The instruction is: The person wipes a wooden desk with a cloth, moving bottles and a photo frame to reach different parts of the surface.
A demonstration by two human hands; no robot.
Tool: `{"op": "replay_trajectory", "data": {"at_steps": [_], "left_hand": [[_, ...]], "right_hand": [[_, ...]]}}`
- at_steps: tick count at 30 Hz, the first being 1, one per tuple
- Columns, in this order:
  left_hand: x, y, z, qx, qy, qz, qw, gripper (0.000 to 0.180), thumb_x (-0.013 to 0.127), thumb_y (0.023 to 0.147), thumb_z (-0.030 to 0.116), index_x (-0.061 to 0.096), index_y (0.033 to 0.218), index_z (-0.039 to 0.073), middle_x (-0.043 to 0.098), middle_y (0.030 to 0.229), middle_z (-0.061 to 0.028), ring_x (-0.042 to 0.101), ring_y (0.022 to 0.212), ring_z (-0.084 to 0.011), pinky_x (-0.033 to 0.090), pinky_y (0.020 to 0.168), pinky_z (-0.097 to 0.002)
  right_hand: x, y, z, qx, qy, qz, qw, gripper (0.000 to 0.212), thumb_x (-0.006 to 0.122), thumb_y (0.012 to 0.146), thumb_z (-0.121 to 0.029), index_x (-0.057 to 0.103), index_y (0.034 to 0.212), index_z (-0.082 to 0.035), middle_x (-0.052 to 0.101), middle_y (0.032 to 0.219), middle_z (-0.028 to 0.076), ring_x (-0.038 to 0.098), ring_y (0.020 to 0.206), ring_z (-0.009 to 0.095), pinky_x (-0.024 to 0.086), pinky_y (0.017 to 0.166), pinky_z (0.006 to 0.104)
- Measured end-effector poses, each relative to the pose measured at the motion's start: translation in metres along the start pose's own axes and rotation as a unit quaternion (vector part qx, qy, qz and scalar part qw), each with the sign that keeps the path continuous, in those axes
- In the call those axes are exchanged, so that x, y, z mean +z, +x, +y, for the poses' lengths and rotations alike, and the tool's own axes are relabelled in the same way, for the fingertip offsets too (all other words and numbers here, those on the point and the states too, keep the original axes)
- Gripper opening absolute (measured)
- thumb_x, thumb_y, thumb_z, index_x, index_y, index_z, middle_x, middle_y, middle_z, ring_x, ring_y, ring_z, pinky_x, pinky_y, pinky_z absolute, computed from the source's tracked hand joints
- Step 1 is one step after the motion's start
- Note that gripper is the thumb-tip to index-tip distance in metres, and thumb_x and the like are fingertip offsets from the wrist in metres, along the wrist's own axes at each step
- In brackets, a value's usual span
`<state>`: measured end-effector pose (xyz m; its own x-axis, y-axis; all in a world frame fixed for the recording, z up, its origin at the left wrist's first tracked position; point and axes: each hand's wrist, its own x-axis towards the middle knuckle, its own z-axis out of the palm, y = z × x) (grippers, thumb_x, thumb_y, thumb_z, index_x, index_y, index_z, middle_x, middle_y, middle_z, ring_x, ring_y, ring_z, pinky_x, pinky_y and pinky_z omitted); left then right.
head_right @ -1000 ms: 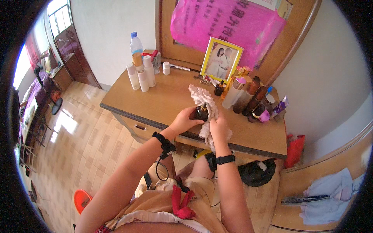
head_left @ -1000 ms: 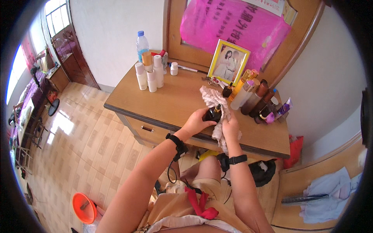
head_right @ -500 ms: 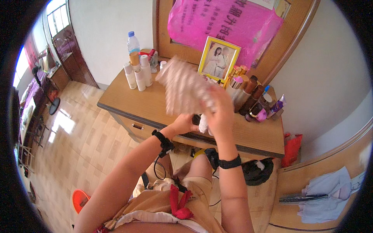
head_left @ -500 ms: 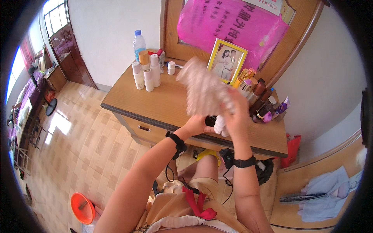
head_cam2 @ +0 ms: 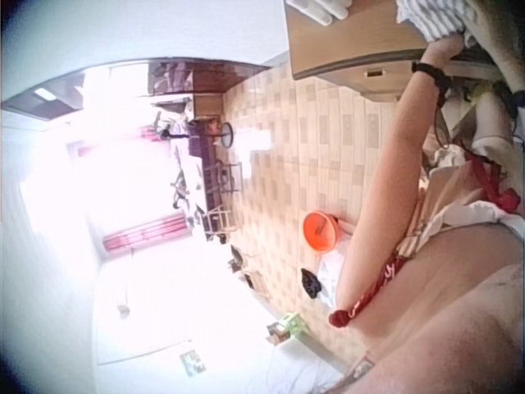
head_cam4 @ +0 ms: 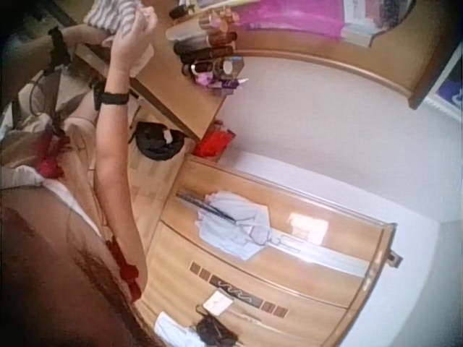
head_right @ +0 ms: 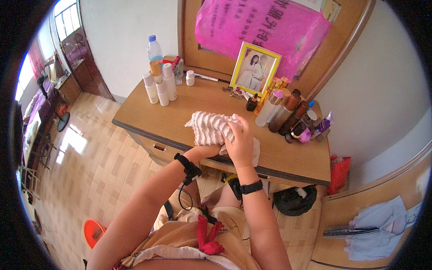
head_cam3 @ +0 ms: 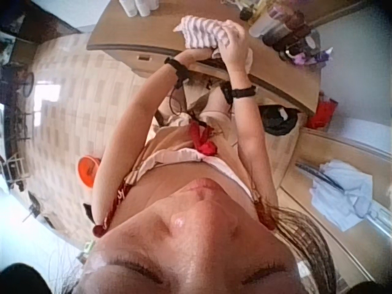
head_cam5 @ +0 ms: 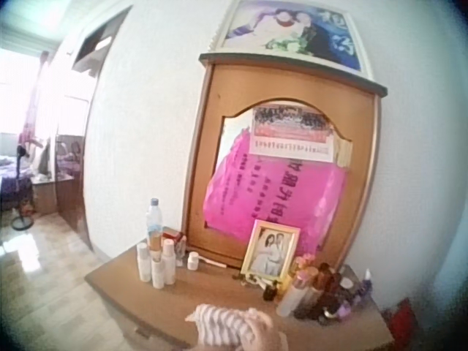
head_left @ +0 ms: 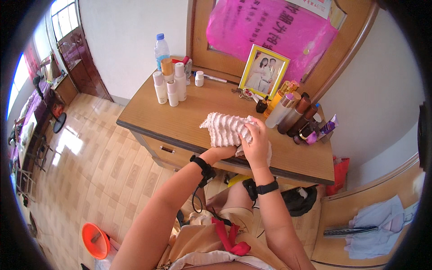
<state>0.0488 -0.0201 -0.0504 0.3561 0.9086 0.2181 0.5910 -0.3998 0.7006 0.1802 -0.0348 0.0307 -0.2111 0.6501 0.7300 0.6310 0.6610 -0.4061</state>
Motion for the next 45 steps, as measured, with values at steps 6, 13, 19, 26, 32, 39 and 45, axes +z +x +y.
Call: {"op": "replay_trajectory", "data": {"at_steps": [6,13,19,26,32,39,45], "left_hand": [[0.006,-0.003,-0.009,0.035,0.121,0.045,0.991,0.034,0.059,0.082,0.018,0.055,0.113,0.005,0.056,0.115,-0.0110,0.050,0.106,-0.0229,0.038,0.092,-0.0339],[0.010,0.002,-0.010,0.179,0.139,0.130,0.965,0.033,0.059,0.080,0.017,0.056,0.110,0.005,0.057,0.114,-0.0123,0.051,0.105,-0.0233,0.039,0.090,-0.0362],[-0.017,0.010,0.028,0.110,-0.082,0.170,0.976,0.052,0.076,0.061,0.023,0.056,0.104,0.001,0.058,0.102,-0.0181,0.052,0.101,-0.0360,0.040,0.091,-0.0394],[-0.026,0.005,0.037,-0.020,-0.165,0.146,0.975,0.067,0.079,0.067,0.026,0.044,0.117,-0.003,0.056,0.110,-0.0178,0.055,0.103,-0.0271,0.045,0.086,-0.0358],[-0.010,0.012,-0.019,0.058,-0.406,0.094,0.907,0.061,0.072,0.074,0.016,0.042,0.124,0.001,0.055,0.115,-0.0137,0.055,0.102,-0.0209,0.043,0.089,-0.0334],[0.000,-0.001,-0.022,0.036,0.021,0.094,0.995,0.060,0.045,0.089,0.038,0.026,0.140,0.014,0.027,0.144,-0.0102,0.023,0.134,-0.0274,0.016,0.110,-0.0407],[-0.004,0.011,-0.026,0.152,0.153,0.092,0.972,0.052,0.046,0.090,0.027,0.030,0.138,0.010,0.031,0.142,-0.0101,0.027,0.132,-0.0283,0.018,0.109,-0.0424]], "right_hand": [[-0.002,-0.006,-0.004,-0.010,0.025,-0.003,1.000,0.040,0.066,0.073,-0.002,0.057,0.112,-0.010,0.046,0.127,0.014,0.045,0.117,0.033,0.039,0.095,0.0381],[-0.005,-0.016,0.012,0.016,0.107,0.000,0.994,0.039,0.059,0.081,-0.002,0.053,0.119,-0.010,0.043,0.132,0.015,0.043,0.121,0.030,0.037,0.097,0.0360],[-0.020,-0.024,0.038,0.301,0.418,0.059,0.855,0.042,0.050,0.093,-0.029,0.045,0.127,-0.004,0.054,0.114,0.005,0.053,0.098,0.013,0.044,0.082,0.0269],[-0.068,0.012,0.023,0.219,0.388,0.263,0.856,0.044,0.052,0.092,-0.028,0.038,0.130,-0.010,0.052,0.107,0.003,0.054,0.087,0.012,0.047,0.070,0.0251],[-0.040,0.034,-0.010,0.023,0.139,0.057,0.988,0.039,0.056,0.089,-0.025,0.049,0.122,-0.006,0.046,0.128,0.014,0.048,0.113,0.026,0.040,0.094,0.0362],[0.013,0.010,-0.003,-0.011,0.063,-0.042,0.997,0.045,0.065,0.077,-0.003,0.052,0.118,-0.015,0.045,0.123,0.018,0.047,0.109,0.039,0.041,0.089,0.0420],[0.014,0.003,0.012,0.053,0.110,-0.083,0.989,0.042,0.057,0.081,0.001,0.050,0.121,-0.010,0.049,0.121,0.019,0.048,0.112,0.031,0.040,0.092,0.0369]]}}
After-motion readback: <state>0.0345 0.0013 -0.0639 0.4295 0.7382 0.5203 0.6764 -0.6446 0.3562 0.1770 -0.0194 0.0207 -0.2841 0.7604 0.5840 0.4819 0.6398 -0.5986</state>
